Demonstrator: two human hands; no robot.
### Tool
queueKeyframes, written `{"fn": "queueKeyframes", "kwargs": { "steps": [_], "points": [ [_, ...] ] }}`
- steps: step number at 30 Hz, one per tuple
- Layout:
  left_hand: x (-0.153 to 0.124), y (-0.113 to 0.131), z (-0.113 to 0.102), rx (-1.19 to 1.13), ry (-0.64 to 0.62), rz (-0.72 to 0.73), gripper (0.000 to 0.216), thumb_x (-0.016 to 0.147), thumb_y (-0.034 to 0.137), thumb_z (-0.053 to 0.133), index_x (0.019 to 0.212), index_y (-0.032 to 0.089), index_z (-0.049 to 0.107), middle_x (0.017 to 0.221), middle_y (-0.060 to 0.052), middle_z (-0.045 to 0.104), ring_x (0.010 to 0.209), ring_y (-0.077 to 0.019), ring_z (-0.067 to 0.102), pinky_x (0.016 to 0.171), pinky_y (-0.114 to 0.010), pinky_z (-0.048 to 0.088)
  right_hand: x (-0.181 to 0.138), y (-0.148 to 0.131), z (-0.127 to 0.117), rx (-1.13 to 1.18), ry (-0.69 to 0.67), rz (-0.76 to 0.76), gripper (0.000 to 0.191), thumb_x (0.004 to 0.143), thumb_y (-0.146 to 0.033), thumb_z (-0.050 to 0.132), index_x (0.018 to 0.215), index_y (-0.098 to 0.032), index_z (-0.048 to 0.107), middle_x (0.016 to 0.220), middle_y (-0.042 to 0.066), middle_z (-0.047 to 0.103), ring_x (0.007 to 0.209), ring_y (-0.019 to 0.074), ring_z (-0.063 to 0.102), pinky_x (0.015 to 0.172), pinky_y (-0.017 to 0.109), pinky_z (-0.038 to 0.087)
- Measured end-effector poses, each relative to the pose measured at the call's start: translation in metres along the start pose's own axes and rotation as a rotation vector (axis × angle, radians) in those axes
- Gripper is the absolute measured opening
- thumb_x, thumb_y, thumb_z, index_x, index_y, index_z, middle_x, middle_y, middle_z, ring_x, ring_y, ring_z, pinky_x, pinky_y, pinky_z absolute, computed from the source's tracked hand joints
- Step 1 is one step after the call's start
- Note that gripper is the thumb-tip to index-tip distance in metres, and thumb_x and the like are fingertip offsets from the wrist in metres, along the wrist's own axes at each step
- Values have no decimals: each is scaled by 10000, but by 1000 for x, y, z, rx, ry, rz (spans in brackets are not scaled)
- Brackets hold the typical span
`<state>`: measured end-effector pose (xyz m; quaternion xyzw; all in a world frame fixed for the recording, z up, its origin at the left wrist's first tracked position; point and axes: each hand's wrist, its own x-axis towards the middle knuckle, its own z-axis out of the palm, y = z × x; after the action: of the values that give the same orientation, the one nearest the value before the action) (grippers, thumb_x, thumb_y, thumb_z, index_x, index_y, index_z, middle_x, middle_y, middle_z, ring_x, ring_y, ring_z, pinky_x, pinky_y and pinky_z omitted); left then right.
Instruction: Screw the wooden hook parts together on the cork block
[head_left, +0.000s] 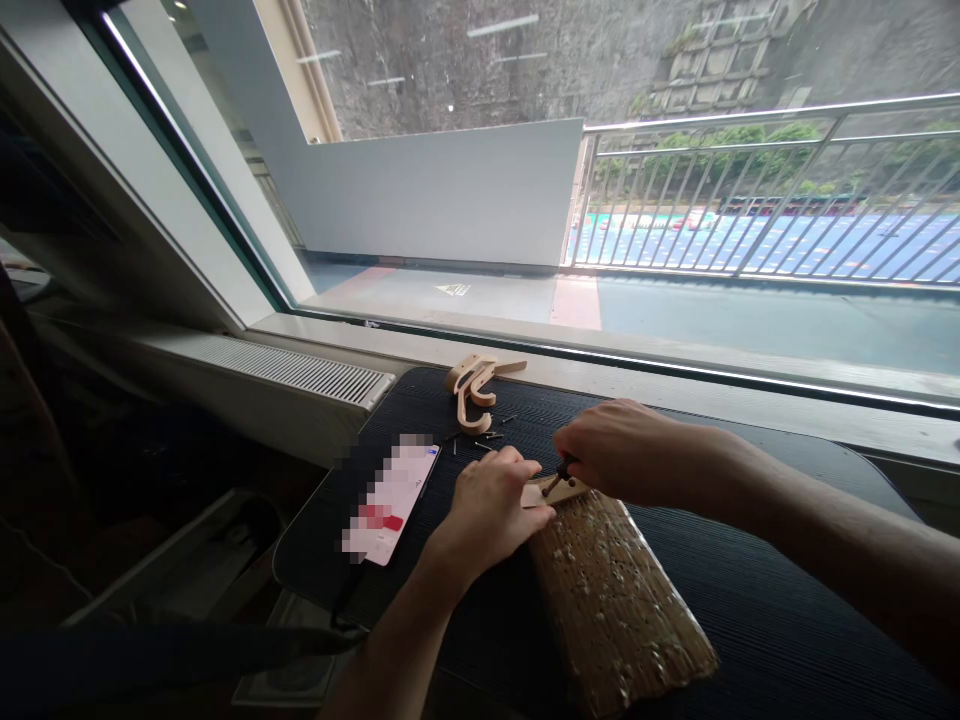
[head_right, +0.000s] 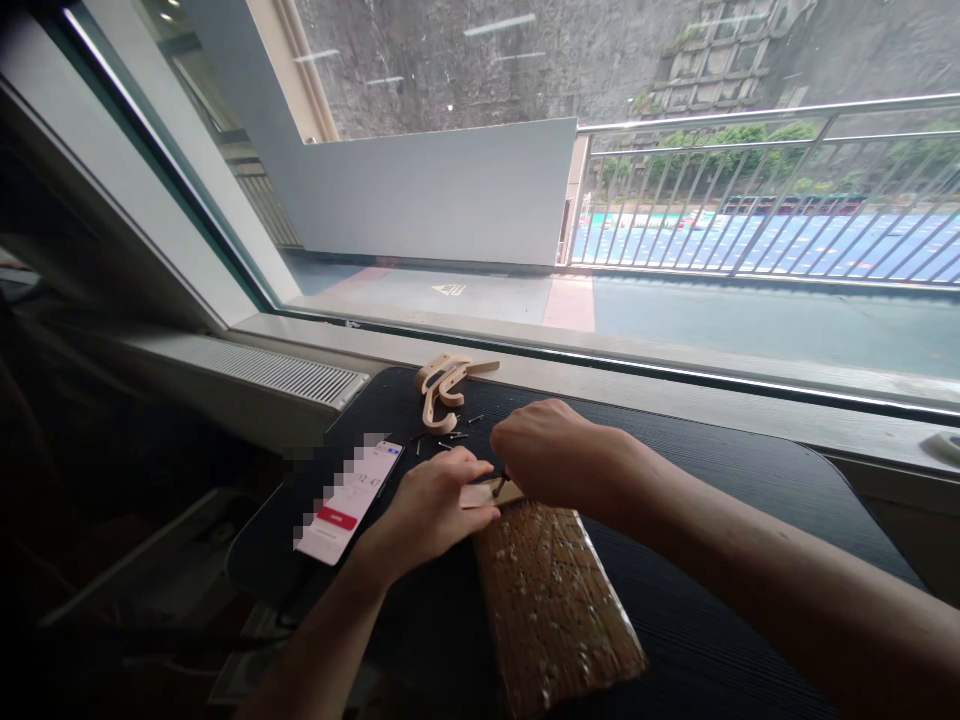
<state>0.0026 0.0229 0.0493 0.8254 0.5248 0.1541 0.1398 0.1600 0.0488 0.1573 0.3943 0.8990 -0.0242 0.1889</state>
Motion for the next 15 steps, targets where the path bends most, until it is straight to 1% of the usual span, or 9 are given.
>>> {"fn": "queueKeyframes", "kwargs": {
  "steps": [1, 3, 6, 8, 9, 11, 13, 15],
  "points": [
    [-3, -2, 1, -53, 40, -11, 353, 722, 358, 675, 1053, 244, 628, 954, -23, 628, 916, -200, 599, 799, -295, 477, 1, 1, 1, -4, -6, -2, 161, 789, -113, 514, 701, -151, 644, 670, 46, 665, 592, 140, 576, 472, 264, 241],
    [-9, -6, 4, -133, 96, -60, 317, 731, 294, 669, 1040, 237, 625, 952, -18, 632, 912, -193, 595, 806, -294, 480, 3, 2, 2, -4, -7, -18, 162, 782, -117, 525, 671, -160, 635, 642, 37, 655, 566, 137, 570, 462, 267, 222],
    [-15, -11, 11, -244, 124, -94, 243, 749, 234, 644, 992, 247, 633, 927, -14, 635, 887, -188, 595, 808, -304, 486, 8, 3, 5, 16, 14, -66, 158, 767, -122, 539, 650, -178, 629, 602, 20, 635, 526, 139, 561, 453, 278, 206],
    [-17, -14, 17, -332, 151, -89, 257, 754, 202, 632, 1006, 252, 619, 949, -15, 638, 900, -186, 594, 836, -316, 487, 12, 5, 7, 14, 19, -95, 157, 747, -104, 546, 639, -187, 625, 595, 13, 625, 517, 146, 560, 453, 287, 204],
    [-18, -16, 20, -384, 170, -87, 297, 751, 188, 632, 1040, 254, 600, 970, -16, 638, 916, -184, 593, 857, -322, 485, 14, 6, 8, 8, 13, -114, 164, 729, -88, 553, 620, -192, 617, 590, 10, 620, 512, 150, 557, 454, 292, 201],
    [-19, -20, 26, -507, 196, -100, 444, 736, 167, 645, 1152, 269, 529, 1016, -15, 633, 952, -175, 592, 891, -320, 485, 17, 9, 13, 0, 14, -161, 178, 689, -55, 566, 596, -202, 603, 596, 4, 617, 512, 158, 554, 457, 301, 193],
    [-20, -24, 32, -641, 179, -121, 613, 709, 149, 672, 1255, 289, 431, 1070, -13, 620, 1000, -166, 587, 903, -301, 490, 19, 13, 19, 21, 39, -197, 189, 655, -35, 574, 592, -212, 594, 609, -3, 620, 506, 161, 549, 457, 305, 183],
    [-20, -28, 38, -750, 160, -131, 673, 689, 136, 690, 1273, 294, 394, 1107, -7, 614, 1039, -159, 583, 928, -288, 482, 20, 15, 26, 58, 73, -197, 196, 649, -29, 568, 610, -219, 590, 617, -12, 624, 503, 159, 550, 455, 304, 182]
  ]
}}
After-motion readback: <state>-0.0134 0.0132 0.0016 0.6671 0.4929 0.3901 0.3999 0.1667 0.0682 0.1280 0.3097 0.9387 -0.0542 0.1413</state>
